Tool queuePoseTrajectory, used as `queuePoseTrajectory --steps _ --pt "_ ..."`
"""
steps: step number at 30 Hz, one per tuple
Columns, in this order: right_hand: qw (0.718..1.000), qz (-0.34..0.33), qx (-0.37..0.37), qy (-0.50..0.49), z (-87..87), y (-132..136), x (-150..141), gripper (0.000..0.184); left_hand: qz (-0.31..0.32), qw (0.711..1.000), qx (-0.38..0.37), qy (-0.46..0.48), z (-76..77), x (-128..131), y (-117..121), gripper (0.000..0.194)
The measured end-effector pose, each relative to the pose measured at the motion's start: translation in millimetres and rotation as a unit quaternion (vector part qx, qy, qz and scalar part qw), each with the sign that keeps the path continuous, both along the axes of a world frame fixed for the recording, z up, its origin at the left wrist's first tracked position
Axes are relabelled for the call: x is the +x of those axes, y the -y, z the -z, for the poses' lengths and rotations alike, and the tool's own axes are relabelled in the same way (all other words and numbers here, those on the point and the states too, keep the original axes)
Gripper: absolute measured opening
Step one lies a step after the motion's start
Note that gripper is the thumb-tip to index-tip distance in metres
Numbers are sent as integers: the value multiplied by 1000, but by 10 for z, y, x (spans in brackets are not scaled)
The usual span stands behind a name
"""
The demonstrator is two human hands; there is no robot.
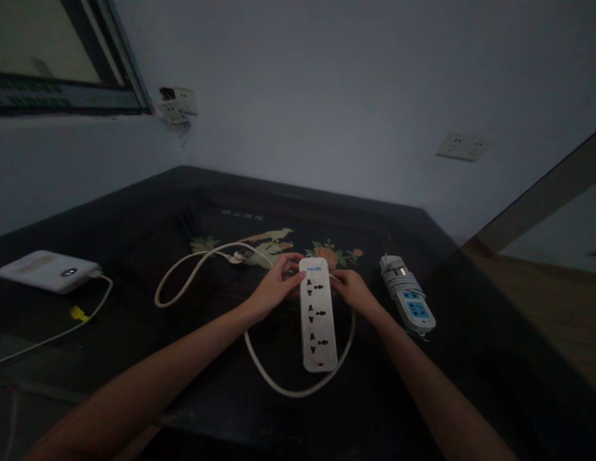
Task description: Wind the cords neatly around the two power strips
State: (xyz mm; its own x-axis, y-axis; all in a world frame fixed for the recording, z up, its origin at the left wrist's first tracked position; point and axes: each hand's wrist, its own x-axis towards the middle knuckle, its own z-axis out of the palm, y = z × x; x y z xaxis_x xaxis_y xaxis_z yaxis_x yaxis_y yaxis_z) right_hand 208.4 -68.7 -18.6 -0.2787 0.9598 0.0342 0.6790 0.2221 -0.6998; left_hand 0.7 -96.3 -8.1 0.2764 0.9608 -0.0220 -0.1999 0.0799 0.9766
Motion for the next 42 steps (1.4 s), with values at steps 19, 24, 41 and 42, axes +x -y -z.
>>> queuePoseTrajectory --steps 19,24,41,42 --pt "994 -2 -53 -100 -1175 223 187 36 -20 984 178 -9 -342 -63 97 38" --pt "989 11 9 -146 -1411 349 288 36 -19 972 236 -3 -703 49 -20 39" --pt "957 31 149 -248 -1547 665 39 29 -7 970 239 40 -1077 331 105 48" --pt "953 33 161 -253 -1555 667 36 29 15 971 237 31 -1061 339 101 50"
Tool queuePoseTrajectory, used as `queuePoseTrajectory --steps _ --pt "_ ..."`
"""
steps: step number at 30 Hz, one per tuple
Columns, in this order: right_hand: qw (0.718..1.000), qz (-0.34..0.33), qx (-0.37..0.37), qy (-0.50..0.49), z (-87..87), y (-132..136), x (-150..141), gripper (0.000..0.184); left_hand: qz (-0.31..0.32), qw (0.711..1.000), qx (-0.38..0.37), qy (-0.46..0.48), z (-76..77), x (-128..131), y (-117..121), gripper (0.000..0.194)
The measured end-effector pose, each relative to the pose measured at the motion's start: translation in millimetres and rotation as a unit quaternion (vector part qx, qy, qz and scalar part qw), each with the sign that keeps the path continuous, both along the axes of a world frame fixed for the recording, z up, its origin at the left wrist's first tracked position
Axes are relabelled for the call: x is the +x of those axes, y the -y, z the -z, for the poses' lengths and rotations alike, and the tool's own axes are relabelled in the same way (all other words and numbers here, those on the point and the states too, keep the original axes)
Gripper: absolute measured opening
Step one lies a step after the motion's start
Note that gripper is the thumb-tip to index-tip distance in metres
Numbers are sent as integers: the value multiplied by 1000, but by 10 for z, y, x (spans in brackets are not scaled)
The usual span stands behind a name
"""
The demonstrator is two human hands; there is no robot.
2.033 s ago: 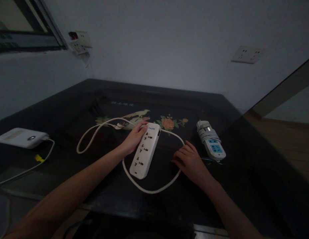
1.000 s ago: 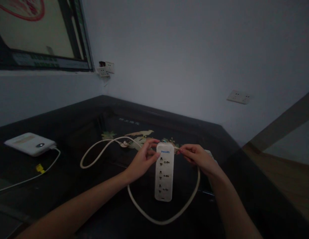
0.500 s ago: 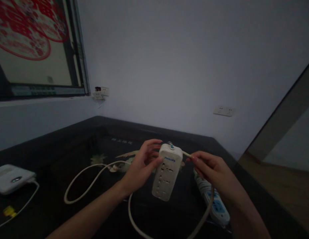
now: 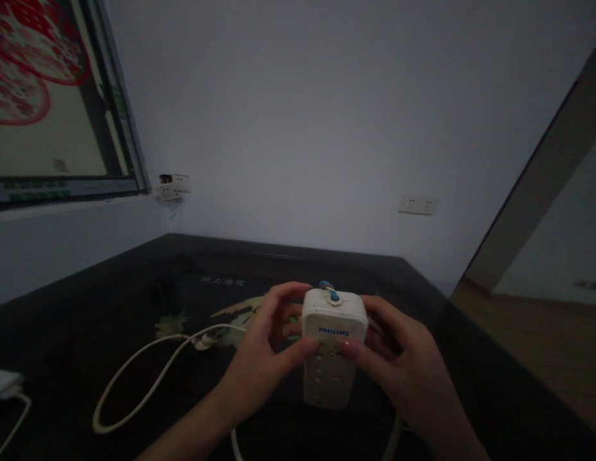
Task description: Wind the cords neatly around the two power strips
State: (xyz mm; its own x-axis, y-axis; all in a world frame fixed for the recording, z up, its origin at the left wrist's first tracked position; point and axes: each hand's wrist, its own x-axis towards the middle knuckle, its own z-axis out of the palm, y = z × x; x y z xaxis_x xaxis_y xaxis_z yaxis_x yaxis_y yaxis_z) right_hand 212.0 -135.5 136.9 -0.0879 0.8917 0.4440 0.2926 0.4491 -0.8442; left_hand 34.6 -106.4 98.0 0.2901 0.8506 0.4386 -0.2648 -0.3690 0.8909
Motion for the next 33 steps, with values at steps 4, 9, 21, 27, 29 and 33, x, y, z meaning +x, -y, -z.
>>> queuePoseTrajectory --steps 4,9,21,27,29,33 --pt "998 18 42 -33 -30 33 -1 26 75 992 -15 -97 94 73 11 49" --pt "996 16 67 -57 -62 102 -11 23 112 988 -23 -104 174 90 22 54" --pt "986 24 108 -125 -28 77 6 17 197 975 -80 -70 245 144 53 64" --pt "998 26 51 -30 24 26 34 28 115 987 -111 -24 169 73 39 57" --pt "999 34 6 5 35 -2 45 30 83 990 -110 -18 117 9 -4 58" --pt "994 -14 -108 20 62 -53 71 36 25 994 -99 -23 31 -103 -102 60"
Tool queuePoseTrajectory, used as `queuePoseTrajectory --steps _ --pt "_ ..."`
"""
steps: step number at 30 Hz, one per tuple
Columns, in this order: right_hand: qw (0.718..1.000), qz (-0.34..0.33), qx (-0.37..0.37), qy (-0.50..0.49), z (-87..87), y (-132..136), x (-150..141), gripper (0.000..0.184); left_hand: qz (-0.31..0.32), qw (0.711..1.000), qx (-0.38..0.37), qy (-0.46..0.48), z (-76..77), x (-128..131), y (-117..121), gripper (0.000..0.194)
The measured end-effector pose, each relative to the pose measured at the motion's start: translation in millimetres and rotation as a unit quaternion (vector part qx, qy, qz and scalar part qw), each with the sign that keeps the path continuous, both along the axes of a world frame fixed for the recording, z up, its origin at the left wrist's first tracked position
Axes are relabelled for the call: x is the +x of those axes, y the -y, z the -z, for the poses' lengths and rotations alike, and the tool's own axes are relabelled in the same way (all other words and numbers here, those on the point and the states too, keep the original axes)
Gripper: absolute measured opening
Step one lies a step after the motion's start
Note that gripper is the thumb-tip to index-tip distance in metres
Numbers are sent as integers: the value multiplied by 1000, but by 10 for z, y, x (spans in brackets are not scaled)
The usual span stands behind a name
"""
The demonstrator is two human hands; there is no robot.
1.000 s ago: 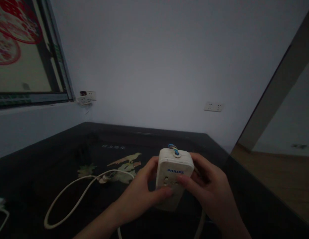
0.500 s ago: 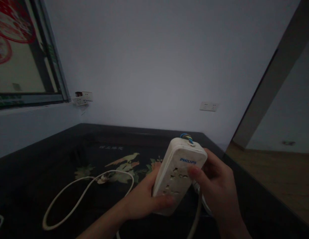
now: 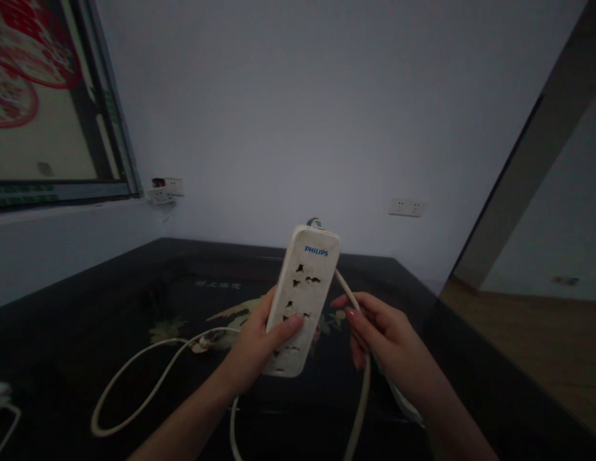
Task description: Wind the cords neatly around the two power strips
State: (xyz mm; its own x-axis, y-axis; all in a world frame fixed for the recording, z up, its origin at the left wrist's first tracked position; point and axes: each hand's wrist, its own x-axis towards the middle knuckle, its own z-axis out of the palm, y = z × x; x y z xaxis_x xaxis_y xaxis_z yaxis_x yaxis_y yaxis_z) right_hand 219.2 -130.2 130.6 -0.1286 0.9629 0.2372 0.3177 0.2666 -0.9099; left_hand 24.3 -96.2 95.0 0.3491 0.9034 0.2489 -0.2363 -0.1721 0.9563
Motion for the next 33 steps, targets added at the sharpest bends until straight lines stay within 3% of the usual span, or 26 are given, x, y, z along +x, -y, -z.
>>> queuePoseTrajectory --steps 8,14,19,24,30,33 --pt "977 -119 -131 -116 52 72 -36 54 -98 994 34 -26 -55 -110 -141 52" --pt "981 -119 -148 -31 1 158 15 56 -219 972 57 -69 -65 -402 -442 51" --pt "996 -27 -24 81 -53 151 49 36 -266 930 137 -214 -68 -625 -617 43" --pt "978 81 127 144 -65 138 149 20 -226 889 154 -368 -39 -580 -577 35" --pt "935 177 249 182 -93 191 315 18 -138 901 161 -378 54 -447 -473 29" --pt "918 199 281 196 -126 201 385 18 -100 891 168 -410 78 -417 -434 29"
